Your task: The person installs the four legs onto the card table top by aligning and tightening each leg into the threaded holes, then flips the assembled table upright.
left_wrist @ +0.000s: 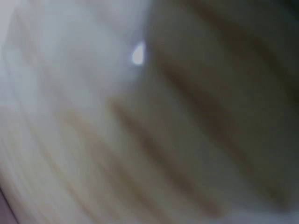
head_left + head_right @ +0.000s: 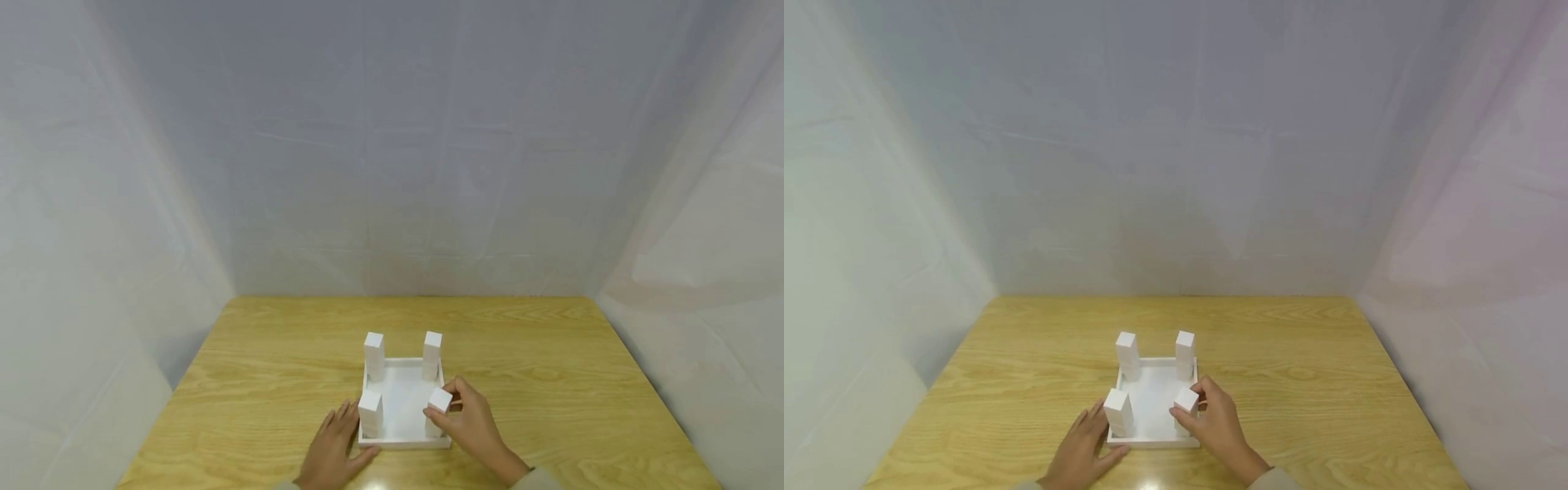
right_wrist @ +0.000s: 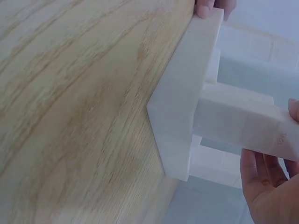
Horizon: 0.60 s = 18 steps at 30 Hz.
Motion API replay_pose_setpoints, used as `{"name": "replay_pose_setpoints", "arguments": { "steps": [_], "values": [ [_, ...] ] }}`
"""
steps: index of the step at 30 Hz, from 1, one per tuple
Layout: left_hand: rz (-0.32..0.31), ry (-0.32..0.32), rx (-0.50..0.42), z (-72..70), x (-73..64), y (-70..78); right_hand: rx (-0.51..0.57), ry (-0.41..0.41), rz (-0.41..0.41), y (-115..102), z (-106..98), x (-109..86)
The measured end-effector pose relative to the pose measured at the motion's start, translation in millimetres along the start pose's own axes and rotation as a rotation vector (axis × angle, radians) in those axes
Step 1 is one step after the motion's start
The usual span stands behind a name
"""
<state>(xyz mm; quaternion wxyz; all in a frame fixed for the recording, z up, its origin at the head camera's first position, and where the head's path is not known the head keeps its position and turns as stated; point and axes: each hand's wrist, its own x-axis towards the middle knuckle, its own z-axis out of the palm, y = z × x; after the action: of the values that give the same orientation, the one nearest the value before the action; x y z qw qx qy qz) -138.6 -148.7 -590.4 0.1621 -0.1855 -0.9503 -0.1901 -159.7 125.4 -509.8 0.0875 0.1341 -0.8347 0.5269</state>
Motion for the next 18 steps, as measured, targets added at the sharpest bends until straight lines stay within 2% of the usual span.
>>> {"name": "replay_pose_setpoints", "arguments": {
  "steps": [2,4,6,10,13,16,18],
  "values": [
    [-0.004,-0.005,-0.001,0.7,-0.1,-0.5,0.006,-0.016,-0.004,0,-1,-0.4],
    [-0.01,-0.012,-0.004,1.1,-0.1,-1.0,0.017,-0.067,-0.025,2,-5,-0.2],
    [-0.018,-0.019,-0.008,1.3,0.1,-1.3,0.024,-0.16,-0.055,4,-11,1.9],
    [-0.029,-0.031,-0.017,0.4,0.3,-1.1,0.037,-0.412,-0.135,7,-29,11.8],
    [-0.027,-0.029,-0.017,0.1,0.4,-1.0,0.062,-0.57,-0.195,6,-40,20.3],
    [-0.017,-0.02,-0.012,0.2,0.3,-0.9,0.114,-0.673,-0.243,5,-46,26.8],
    [-0.008,-0.011,-0.009,0.2,0.3,-0.7,0.137,-0.702,-0.278,6,-48,30.0]
  ]
}}
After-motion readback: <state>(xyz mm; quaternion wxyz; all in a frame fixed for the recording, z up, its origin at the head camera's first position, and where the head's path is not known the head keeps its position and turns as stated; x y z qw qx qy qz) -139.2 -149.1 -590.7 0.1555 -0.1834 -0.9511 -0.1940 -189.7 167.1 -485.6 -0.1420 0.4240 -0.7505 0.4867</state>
